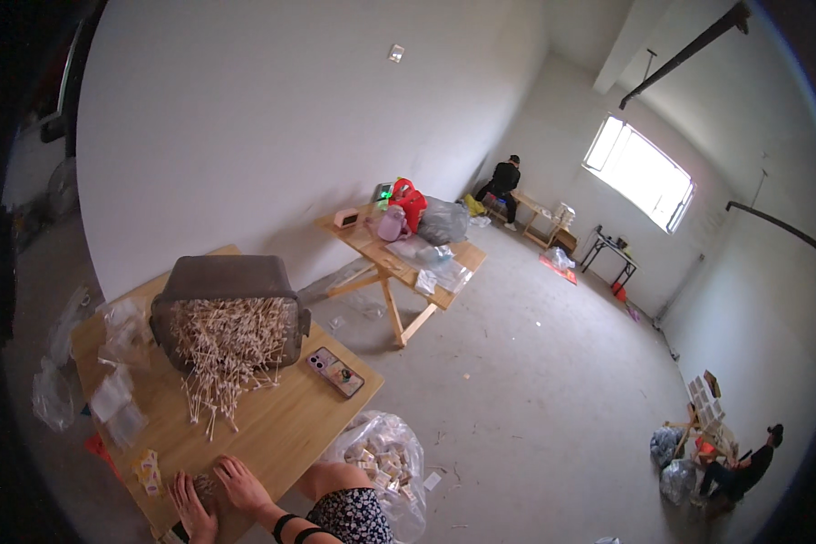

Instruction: Sort cotton swabs into groups and place them into small plastic bags.

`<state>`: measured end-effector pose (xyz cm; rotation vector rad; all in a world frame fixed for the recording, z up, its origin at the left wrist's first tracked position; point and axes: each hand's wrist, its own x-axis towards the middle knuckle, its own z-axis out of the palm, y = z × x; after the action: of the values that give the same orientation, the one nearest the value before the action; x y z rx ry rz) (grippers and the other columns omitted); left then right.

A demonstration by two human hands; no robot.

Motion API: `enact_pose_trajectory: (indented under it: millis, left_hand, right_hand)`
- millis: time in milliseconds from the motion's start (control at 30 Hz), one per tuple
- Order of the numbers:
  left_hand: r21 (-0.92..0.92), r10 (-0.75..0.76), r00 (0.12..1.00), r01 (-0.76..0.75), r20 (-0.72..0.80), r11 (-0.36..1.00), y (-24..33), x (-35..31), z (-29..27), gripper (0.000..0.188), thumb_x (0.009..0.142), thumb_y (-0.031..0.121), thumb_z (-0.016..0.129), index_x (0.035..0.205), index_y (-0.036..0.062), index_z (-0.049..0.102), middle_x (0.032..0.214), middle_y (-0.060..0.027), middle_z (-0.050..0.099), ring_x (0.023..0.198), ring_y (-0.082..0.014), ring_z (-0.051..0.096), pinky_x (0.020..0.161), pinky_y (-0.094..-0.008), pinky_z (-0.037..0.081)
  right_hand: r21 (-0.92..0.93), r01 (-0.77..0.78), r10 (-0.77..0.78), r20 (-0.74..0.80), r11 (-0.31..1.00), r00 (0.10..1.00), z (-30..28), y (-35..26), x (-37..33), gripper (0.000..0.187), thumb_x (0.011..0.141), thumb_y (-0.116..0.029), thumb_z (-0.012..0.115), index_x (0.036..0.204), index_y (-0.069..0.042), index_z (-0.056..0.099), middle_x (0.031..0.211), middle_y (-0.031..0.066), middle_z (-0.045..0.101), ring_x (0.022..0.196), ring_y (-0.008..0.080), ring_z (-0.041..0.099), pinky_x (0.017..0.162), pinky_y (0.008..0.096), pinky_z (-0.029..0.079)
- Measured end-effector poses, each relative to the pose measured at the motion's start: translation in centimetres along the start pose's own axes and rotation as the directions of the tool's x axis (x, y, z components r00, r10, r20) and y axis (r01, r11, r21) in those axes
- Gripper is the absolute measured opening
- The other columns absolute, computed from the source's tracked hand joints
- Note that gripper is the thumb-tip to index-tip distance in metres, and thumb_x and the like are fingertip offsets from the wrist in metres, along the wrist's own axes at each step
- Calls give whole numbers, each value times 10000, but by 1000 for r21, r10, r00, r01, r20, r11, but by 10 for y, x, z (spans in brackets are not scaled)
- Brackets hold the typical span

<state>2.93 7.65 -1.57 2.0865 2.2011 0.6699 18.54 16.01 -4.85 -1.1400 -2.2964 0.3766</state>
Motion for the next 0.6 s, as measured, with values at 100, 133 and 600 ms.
enact_pose_trajectory:
  millis: [100,133,600]
  left_hand:
    - [-97,-50,998,53,27,994,-14,-4,20,781,748,296,670,1391,-44,385,1450,-226,386,1422,-414,292,1202,-575,164]
    - [-98,-51,998,54,27,994,-15,-5,22,781,748,296,670,1391,-44,385,1450,-226,386,1422,-414,292,1202,-575,164]
    - [-100,-50,999,51,9,994,-18,-5,26,799,727,280,682,1397,-22,368,1458,-221,396,1411,-402,323,1203,-572,174]
  right_hand:
    - [8,-3,2,15,1000,1000,-1,-2,0,505,790,-89,562,1282,19,526,1356,194,464,1375,345,375,1177,422,302]
    - [8,-3,3,17,1000,1000,-1,-2,0,505,790,-89,562,1282,19,526,1356,194,464,1375,345,375,1177,422,302]
    - [-15,-4,5,45,1000,999,-5,-2,0,506,800,-87,532,1294,20,516,1377,195,453,1378,345,372,1180,419,299]
